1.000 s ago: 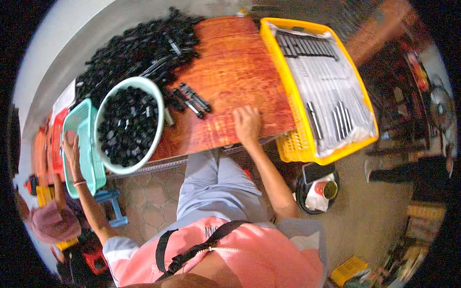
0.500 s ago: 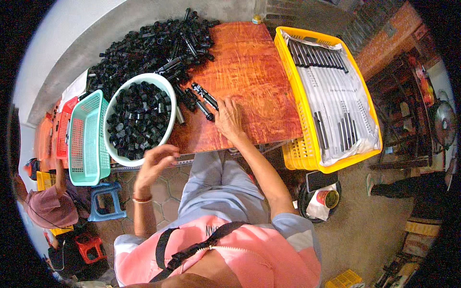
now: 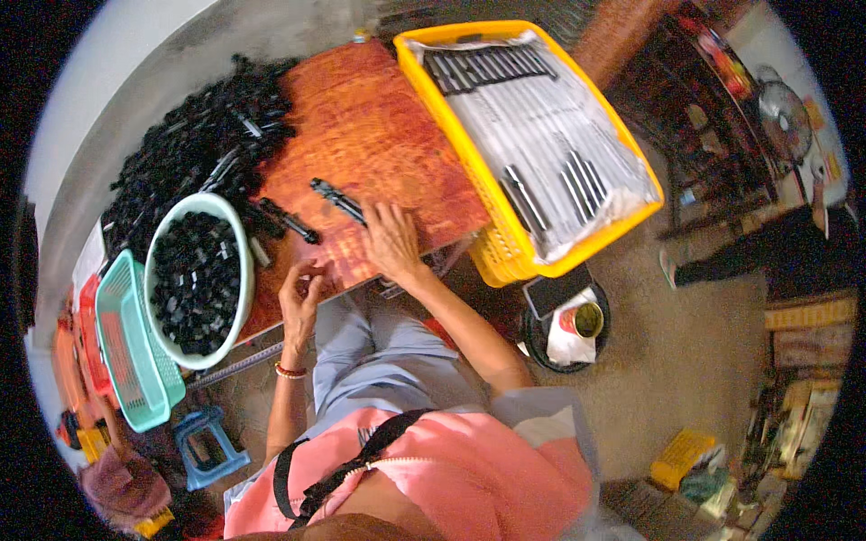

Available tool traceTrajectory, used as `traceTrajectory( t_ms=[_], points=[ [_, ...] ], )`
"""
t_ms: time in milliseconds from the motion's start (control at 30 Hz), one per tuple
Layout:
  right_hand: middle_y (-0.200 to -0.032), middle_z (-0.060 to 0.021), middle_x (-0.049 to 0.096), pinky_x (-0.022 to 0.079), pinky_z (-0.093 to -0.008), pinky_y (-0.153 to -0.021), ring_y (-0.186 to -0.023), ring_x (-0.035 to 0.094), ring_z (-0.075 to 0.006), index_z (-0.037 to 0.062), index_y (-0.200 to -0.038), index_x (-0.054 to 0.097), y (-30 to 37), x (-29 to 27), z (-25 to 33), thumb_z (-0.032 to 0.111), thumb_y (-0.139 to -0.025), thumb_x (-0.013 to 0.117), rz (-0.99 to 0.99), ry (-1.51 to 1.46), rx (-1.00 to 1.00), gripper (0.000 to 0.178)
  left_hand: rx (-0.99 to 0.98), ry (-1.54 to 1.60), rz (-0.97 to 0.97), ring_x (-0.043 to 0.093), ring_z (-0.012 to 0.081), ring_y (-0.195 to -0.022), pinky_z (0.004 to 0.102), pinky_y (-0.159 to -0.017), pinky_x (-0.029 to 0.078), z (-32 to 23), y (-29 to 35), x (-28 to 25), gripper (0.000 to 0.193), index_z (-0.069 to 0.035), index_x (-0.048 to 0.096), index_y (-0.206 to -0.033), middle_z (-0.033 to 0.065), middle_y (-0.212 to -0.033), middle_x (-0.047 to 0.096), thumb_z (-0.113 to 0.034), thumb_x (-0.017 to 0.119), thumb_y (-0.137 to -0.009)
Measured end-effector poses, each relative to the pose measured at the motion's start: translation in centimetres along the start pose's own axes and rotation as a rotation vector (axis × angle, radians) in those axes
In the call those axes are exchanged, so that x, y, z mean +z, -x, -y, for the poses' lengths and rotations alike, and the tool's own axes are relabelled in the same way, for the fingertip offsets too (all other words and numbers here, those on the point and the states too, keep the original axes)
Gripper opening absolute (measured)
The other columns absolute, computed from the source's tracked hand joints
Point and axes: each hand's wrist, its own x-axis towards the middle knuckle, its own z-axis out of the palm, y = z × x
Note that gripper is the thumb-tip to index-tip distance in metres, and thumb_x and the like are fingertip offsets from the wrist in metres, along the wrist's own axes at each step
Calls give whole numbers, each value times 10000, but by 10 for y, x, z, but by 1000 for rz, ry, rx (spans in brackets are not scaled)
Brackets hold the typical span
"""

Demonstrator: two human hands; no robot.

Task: The person repeatedly picks up a metal rod and a black plastic cap, screws the cap onto the rod, and places the assembled unit into a green basket. This process is repeated multiple times with components from a yellow crate and a white bowl.

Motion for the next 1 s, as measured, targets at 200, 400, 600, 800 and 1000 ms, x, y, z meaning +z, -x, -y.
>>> traceTrajectory(
  t_ms=[200,400,600,800,1000],
  points=[
    [-1056,-179,539,423,-431,-868,-987,520,-352,8,-1186,516,-1,-74,-29,114,-800,599,-184,-124,-17,410,261,-332,-166,601,209,-708,312,-634,465,8,-16,12,138,17,624,-957,122,-834,605,-65,585,-854],
    [-1149,-242,538,414,-443,-912,-1084,506,-386,3,-1167,541,5,-165,-146,94,-810,586,-133,216,442,371,272,-302,-197,588,224,-683,314,-623,458,9,-13,13,107,16,629,-906,122,-789,605,-61,585,-846],
    [-1120,-303,530,404,-435,-912,-1068,500,-437,-29,-1145,524,41,-155,-228,250,-773,657,336,40,594,484,223,-300,-198,547,208,-604,304,-573,431,20,-11,11,71,0,638,-854,107,-718,565,-47,591,-828],
    [-896,-188,636,469,-346,-671,-767,609,-257,-99,-1109,550,38,-151,-226,179,-739,681,385,-341,789,480,254,-307,-226,528,208,-573,304,-547,420,21,-9,10,38,-3,621,-834,109,-680,528,-29,602,-813],
    [-678,-36,551,402,-235,-472,-588,524,-85,-30,-1022,554,36,-178,-190,240,-896,561,21,-242,780,298,242,-295,-216,571,239,-614,323,-567,442,24,-8,8,73,10,624,-855,129,-739,574,-46,613,-810]
  ],
)
